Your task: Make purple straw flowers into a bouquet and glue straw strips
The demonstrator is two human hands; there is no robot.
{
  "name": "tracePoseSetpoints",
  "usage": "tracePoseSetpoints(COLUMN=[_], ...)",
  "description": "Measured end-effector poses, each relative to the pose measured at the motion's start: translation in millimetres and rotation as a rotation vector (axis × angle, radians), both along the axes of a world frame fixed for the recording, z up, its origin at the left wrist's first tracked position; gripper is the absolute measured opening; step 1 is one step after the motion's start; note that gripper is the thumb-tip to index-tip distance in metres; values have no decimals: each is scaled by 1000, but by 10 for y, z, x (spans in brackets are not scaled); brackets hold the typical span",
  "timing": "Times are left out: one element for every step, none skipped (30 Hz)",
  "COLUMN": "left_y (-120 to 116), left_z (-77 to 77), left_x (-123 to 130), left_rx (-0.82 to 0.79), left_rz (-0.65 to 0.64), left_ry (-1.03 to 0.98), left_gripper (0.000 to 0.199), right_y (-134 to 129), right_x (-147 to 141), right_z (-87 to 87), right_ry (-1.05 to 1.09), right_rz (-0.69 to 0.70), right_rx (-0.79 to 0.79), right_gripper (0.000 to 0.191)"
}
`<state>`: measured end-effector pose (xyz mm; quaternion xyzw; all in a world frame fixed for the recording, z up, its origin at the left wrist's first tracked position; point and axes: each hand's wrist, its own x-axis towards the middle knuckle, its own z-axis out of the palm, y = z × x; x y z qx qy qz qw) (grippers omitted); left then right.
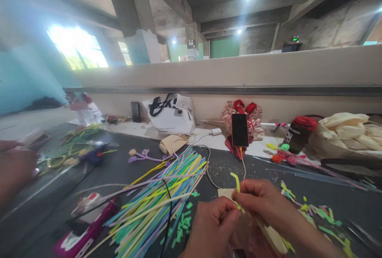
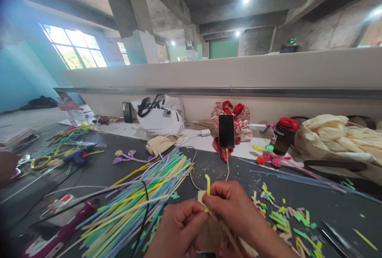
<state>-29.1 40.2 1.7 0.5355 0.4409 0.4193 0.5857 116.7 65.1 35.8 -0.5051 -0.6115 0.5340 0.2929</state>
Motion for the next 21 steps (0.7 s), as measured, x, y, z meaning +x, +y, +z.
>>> tracePoseSetpoints(left_y=[-4,-8,-12,-16,-18,-19,-19,-16,-11,-4,6,16,26,35,41,44,44,39,31,21,8], left_z=[17,35,53,68,79,84,85,79,70,57,42,27,13,2,-6,-10,-10,-4,7,22,43], left_x=[5,8,9,6,0,-8,-19,-30,-42,-54,-67,-79,-91,-104,-116,-127,-136,-142,-143,-141,-133], left_rx=[-53,-111,-165,-208,-232,-244,-254,-259,-259,-259,-262,-266,-271,-275,-278,-275,-270,-265,-263,-263,-270], left_rz=[-17,-41,-65,-77,-70,-53,-34,-17,-11,-22,-53,-97,-145,-191,-225,-238,-236,-220,-202,-184,-168], left_ry=[-11,-32,-58,-82,-100,-117,-141,-179,-228,-279,-325,-359,-377,-379,-366,-342,-309,-273,-236,-200,-165], left_gripper=[17,18,18,19,20,21,22,23,25,26,28,30,32,33,34,34,33,32,31,29,28], right_y=[-6,-14,-23,-31,-36,-36,-30,-19,-5,11,24,33,35,29,16,-3,-26,-49,-70,-86,-95], right_x=[-7,-15,-22,-25,-21,-9,12,41,76,112,146,173,192,202,203,199,190,180,170,159,149], right_z=[-8,-10,-6,2,11,18,22,21,16,9,1,-7,-11,-11,-7,2,14,27,40,51,58], right_ry=[3,6,8,8,-1,-23,-62,-114,-173,-227,-272,-302,-323,-335,-340,-339,-331,-316,-297,-279,-268], right_rz=[5,10,19,29,44,61,65,60,55,55,74,112,172,253,326,375,398,391,367,334,298], right_rx=[-3,4,16,34,58,92,146,232,355,508,663,793,880,918,919,895,865,833,796,747,687], right_gripper=[25,24,24,24,25,26,26,25,22,18,19,24,30,34,36,36,35,33,30,25,20])
